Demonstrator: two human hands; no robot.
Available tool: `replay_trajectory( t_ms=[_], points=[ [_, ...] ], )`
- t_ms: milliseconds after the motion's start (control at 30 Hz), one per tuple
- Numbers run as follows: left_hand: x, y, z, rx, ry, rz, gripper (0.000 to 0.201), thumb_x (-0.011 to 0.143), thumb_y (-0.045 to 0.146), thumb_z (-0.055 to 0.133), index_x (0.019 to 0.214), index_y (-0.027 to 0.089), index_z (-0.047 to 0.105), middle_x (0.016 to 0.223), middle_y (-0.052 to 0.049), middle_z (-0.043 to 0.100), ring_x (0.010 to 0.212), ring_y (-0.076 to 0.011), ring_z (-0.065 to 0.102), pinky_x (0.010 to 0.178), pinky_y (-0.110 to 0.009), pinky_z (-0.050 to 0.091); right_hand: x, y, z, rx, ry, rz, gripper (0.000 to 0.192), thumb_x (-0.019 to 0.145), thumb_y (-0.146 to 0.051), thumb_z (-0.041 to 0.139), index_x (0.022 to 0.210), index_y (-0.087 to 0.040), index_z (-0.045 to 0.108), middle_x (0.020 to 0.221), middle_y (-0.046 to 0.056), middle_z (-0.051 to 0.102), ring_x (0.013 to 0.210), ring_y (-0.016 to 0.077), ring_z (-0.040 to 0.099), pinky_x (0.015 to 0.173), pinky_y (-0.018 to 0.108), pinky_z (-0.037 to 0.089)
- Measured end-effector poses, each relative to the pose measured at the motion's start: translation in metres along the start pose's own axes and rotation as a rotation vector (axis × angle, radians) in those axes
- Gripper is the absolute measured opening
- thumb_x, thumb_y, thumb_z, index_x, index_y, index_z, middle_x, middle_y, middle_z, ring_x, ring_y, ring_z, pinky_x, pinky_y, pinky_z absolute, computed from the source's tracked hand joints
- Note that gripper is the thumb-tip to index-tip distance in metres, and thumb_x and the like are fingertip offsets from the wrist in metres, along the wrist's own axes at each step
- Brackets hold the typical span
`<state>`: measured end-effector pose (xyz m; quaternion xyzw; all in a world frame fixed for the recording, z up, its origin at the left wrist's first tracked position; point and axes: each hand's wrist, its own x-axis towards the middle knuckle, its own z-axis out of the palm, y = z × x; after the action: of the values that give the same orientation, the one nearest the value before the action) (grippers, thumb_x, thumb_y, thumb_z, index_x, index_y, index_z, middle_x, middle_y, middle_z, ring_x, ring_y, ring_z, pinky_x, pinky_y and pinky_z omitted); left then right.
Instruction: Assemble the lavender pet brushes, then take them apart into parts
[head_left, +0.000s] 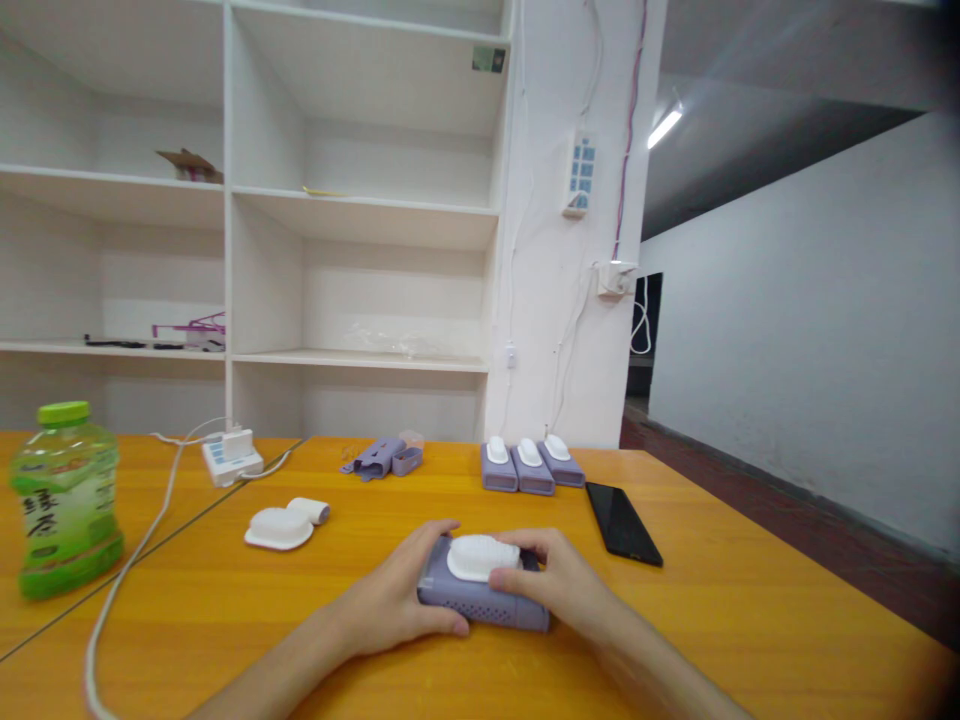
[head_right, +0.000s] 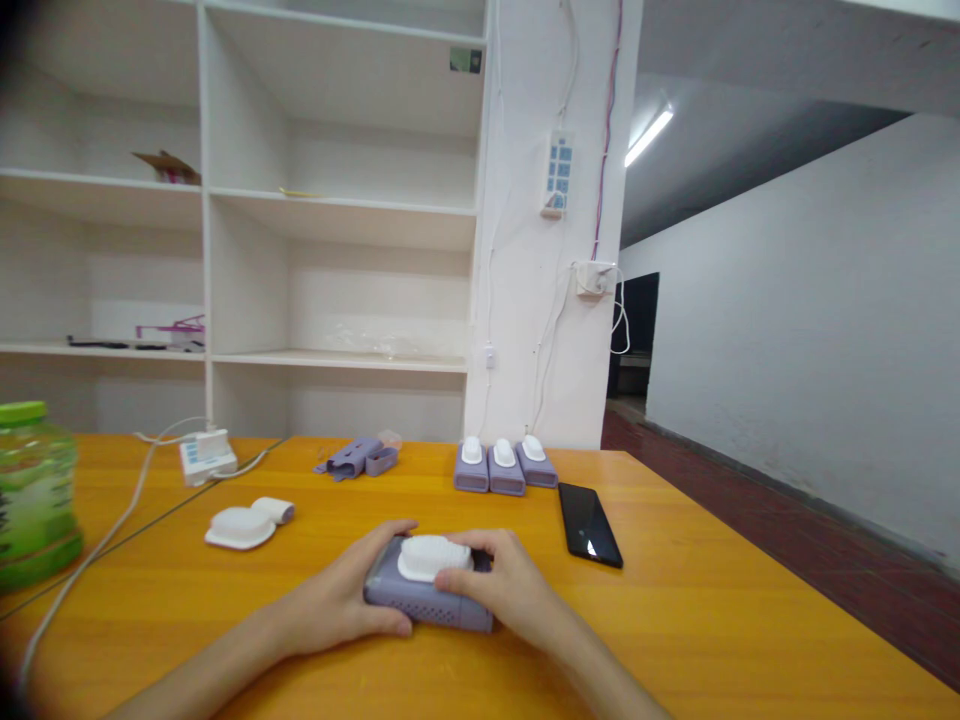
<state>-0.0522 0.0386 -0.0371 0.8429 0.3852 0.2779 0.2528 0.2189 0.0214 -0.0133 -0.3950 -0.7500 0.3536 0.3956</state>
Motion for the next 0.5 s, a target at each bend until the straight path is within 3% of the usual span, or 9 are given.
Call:
replay_trajectory(
  t_ms=[200, 500],
  points=[
    [0.001, -0.003, 0.001, -0.003, -0.003, 0.038, 0.095, 0.074, 0.054, 0.082, 0.152, 0.027, 0.036, 0.157, -0.011, 0.041, 0.144, -0.0348, 0.039, 0.12, -0.048, 0.03, 0.002, 0.008, 0.005, 0.095, 0.035, 0.029, 0.061, 0.07, -0.049, 0.086, 0.121, -0.018, 0.073, 0.133, 0.009, 0.068, 0.128, 0.0371, 0.059, 0.115, 0.051, 0.036],
    [0.002, -0.002, 0.0, 0.007, -0.002, 0.141, 0.088, 0.078, 0.053, 0.081, 0.151, 0.031, 0.036, 0.153, -0.008, 0.045, 0.14, -0.0328, 0.042, 0.118, -0.045, 0.034, 0.008, 0.006, 0.015, 0.083, 0.003, -0.025, 0.056, 0.072, -0.049, 0.085, 0.12, -0.021, 0.073, 0.134, 0.011, 0.066, 0.137, 0.0318, 0.051, 0.119, 0.046, 0.031]
  ],
)
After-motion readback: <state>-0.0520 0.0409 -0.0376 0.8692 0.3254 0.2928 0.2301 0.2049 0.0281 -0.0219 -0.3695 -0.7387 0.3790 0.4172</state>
